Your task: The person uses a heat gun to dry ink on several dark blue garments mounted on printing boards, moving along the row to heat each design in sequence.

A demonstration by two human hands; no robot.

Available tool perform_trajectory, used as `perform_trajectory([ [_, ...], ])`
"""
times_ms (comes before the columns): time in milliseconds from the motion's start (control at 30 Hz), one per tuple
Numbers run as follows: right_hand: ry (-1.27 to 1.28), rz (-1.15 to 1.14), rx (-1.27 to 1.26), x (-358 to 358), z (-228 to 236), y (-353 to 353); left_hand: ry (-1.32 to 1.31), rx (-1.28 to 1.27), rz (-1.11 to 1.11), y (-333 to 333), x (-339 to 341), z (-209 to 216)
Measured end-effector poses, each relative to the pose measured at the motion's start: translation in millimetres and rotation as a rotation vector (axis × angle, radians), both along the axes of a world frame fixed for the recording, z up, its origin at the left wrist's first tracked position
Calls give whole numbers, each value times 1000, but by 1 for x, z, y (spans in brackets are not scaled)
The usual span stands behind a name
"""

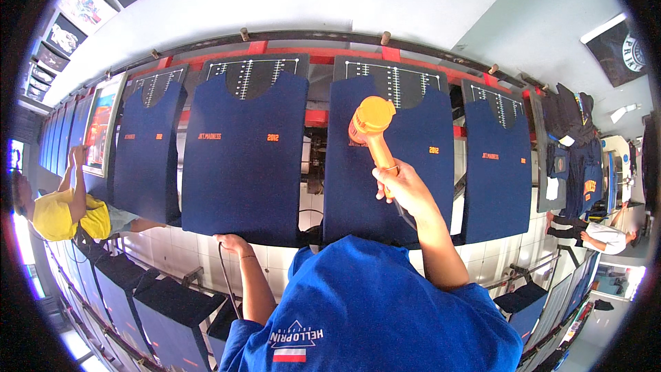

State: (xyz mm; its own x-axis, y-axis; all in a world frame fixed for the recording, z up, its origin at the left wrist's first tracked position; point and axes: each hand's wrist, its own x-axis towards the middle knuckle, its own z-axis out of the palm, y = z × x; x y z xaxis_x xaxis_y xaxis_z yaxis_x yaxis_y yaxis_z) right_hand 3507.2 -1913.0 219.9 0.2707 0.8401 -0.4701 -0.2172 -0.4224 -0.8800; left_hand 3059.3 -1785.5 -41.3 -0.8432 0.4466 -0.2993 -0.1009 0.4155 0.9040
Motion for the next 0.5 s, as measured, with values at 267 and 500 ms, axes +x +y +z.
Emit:
perform_trajectory([
  [267,23,5,-52,9,0,-1,16,-42,-28,-3,14,23],
  [500,21,-30,-99,13,12,-4,80,-145,-19,-3,8,20],
])
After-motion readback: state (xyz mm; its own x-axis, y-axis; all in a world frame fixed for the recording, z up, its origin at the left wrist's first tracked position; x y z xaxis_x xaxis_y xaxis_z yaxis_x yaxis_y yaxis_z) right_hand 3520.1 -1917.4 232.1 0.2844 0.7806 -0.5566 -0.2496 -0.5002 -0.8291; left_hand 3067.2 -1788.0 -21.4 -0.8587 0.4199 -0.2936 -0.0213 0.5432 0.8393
